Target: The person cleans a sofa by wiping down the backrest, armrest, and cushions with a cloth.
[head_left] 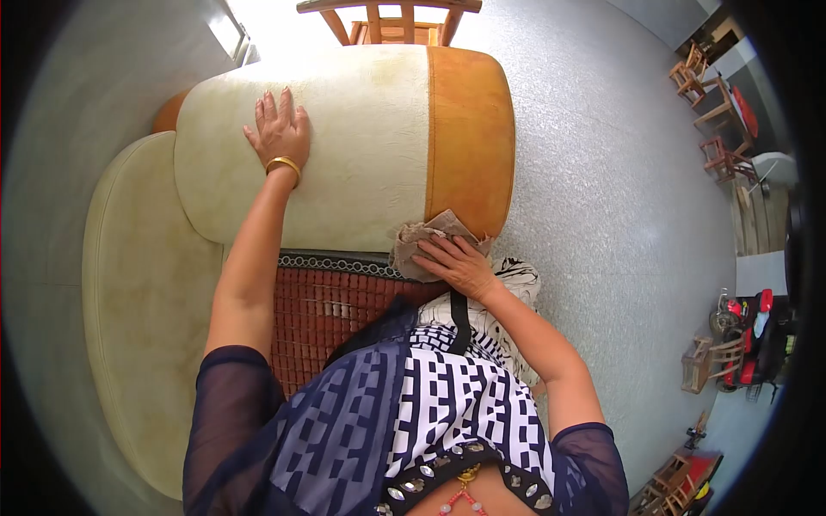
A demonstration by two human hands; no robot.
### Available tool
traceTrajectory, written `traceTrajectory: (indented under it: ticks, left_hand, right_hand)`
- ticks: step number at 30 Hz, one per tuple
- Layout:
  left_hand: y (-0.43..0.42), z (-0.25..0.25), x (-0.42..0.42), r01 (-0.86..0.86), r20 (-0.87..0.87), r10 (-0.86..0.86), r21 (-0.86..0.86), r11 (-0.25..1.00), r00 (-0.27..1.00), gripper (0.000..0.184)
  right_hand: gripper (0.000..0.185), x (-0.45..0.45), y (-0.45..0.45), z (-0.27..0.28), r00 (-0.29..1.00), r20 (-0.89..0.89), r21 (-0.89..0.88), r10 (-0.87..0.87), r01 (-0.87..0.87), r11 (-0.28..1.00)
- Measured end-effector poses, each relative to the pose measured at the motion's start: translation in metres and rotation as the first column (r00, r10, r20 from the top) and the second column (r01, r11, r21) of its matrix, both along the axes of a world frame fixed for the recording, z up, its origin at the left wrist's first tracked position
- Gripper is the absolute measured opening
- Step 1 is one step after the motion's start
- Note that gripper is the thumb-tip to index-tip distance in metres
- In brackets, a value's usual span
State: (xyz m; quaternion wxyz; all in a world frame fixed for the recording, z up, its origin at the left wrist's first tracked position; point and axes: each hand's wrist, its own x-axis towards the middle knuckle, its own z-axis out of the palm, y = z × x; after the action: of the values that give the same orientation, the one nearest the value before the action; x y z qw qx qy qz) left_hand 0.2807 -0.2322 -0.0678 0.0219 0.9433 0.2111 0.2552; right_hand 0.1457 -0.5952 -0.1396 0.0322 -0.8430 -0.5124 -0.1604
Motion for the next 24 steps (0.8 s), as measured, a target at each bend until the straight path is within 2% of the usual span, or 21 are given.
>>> traceTrajectory:
  ticks: [5,11,14,18,20,21,24]
  left_hand:
    - [0.0,0.0,0.001,0.015,0.025,-0.015,-0.002,1.0,1.0,0.051]
    - [-0.001,0.0,0.001,0.018,0.045,-0.017,-0.007,1.0,0.999,0.05]
    - [-0.001,0.0,0.0,0.018,0.044,-0.017,-0.004,1.0,0.999,0.05]
    - [0.0,0.0,0.001,0.013,0.032,-0.013,0.006,1.0,0.999,0.05]
    - [-0.001,-0.001,0.001,0.009,0.031,-0.009,0.005,1.0,0.999,0.05]
    - [-0.001,0.0,0.001,0.011,0.025,-0.012,0.005,1.0,1.0,0.05]
    - [-0.001,0.0,0.001,-0.002,0.013,0.002,0.02,1.0,1.0,0.05]
  right_hand:
    - [0.05,0.002,0.0,-0.002,0.999,0.043,0.011,-0.005,0.005,1.0]
    - [0.047,0.013,0.017,0.029,0.999,-0.042,0.081,-0.031,0.034,0.996]
    - [0.044,0.039,0.035,0.055,0.993,-0.098,0.277,-0.059,0.084,0.957]
    - [0.045,0.091,0.048,0.09,0.987,-0.136,0.397,-0.091,0.138,0.907]
    - [0.043,0.12,0.05,0.1,0.964,-0.141,0.429,-0.224,0.263,0.864]
    - [0.043,0.132,0.049,0.103,0.966,-0.136,0.433,-0.218,0.256,0.864]
    - [0.042,0.164,0.035,0.109,0.897,-0.196,0.469,-0.396,0.44,0.765]
